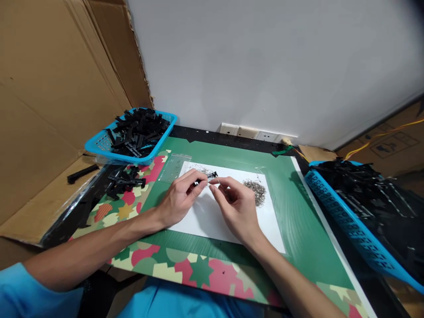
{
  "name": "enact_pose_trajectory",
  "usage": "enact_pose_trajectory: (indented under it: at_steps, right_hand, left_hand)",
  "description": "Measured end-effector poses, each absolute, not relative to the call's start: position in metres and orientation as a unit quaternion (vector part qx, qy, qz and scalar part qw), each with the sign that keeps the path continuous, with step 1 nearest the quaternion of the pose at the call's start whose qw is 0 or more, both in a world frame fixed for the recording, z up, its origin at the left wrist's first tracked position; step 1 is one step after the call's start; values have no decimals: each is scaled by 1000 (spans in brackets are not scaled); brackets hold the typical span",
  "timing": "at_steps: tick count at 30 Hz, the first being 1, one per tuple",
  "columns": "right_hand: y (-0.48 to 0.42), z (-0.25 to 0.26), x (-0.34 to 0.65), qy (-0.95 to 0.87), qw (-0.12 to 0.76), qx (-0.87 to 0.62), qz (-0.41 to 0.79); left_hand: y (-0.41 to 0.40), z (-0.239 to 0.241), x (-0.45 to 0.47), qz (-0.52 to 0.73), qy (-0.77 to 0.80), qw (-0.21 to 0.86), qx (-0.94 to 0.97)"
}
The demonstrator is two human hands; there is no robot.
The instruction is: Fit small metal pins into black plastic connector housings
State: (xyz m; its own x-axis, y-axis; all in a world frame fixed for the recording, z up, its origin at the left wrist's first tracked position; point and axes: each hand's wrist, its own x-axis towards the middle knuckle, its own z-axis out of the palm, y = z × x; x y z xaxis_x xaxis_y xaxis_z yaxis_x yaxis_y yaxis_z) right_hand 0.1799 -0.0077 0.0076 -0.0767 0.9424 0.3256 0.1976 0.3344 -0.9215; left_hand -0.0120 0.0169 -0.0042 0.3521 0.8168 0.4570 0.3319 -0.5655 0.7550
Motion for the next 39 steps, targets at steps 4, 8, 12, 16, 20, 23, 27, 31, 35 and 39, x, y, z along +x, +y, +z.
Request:
enact_pose_trajectory:
  at_steps: [4,8,12,16,20,23,27,31,35,39]
  right_hand:
    - [-9,6,181,-656,506,-455,327]
    - [-9,6,182,-665,507,-449,316]
    - [-9,10,186,-677,531,-427,278]
    - [-9,16,191,-686,563,-418,195]
    - [-10,19,192,-710,569,-400,112]
    - [-12,15,194,-744,555,-364,78]
    - [-14,5,200,-792,505,-341,12]
    - [-16,0,204,-821,465,-330,-28]
    - [-15,1,204,-827,461,-323,-20]
    - [-15,1,201,-821,475,-316,-11]
  left_hand:
    - [16,-3,-12,423,356,294,780]
    - [16,-3,-12,413,351,301,785]
    - [14,-2,-12,414,356,387,743]
    - [15,-2,-11,408,329,562,639]
    - [14,-4,-10,420,275,647,573]
    - [8,-5,-10,438,265,622,593]
    - [0,-6,-13,442,278,537,663]
    - [0,-8,-13,445,276,481,704]
    - [1,-9,-14,439,272,478,710]
    - [1,-9,-14,440,267,476,713]
